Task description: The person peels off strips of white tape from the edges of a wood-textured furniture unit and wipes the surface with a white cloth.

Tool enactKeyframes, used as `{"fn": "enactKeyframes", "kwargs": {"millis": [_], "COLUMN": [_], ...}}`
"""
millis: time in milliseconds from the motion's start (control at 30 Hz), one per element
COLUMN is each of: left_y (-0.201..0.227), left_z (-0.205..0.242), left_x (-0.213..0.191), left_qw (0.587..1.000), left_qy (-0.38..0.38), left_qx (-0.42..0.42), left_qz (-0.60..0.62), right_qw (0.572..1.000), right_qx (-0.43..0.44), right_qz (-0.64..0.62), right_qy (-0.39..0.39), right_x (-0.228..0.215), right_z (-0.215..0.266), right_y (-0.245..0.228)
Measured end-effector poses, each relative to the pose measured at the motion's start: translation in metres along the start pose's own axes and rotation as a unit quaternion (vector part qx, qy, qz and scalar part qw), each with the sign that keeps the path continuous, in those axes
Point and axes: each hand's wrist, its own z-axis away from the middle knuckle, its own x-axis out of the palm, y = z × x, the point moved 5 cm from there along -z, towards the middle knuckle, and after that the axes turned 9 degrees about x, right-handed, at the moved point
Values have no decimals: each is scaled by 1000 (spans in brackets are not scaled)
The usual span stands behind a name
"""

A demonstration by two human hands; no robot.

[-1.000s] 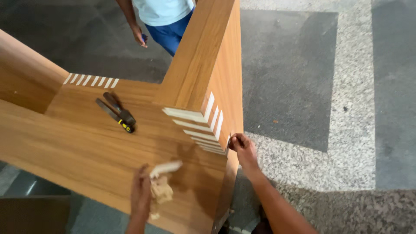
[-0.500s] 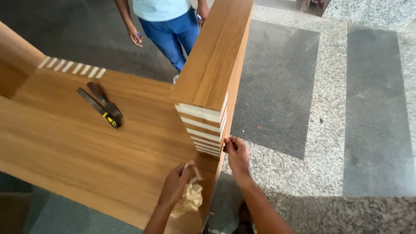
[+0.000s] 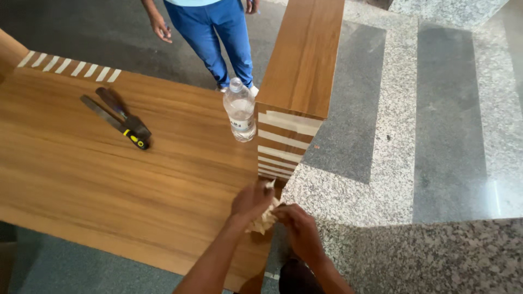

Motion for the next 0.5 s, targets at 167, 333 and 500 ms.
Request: {"fn": "enactKeyframes", "kwargs": {"millis": [167,333,500], "left_y": [-41,-47,-43], "left_z": [22,33,-5], "left_x": [-45,-56,-87], "left_qw": [976,949,936], "left_qy": [153,279,331], "left_qx": [-89,-22,-26], "left_qz": [126,147,115], "right_qw": [912,835,864], "right_qx": [232,229,171], "right_qz": [-336,-499,-468], "right_qy": [25,42,75], "right_x": [-12,13,27], "right_z": [-12,-25,-37], "right_y": [28,57,47]}}
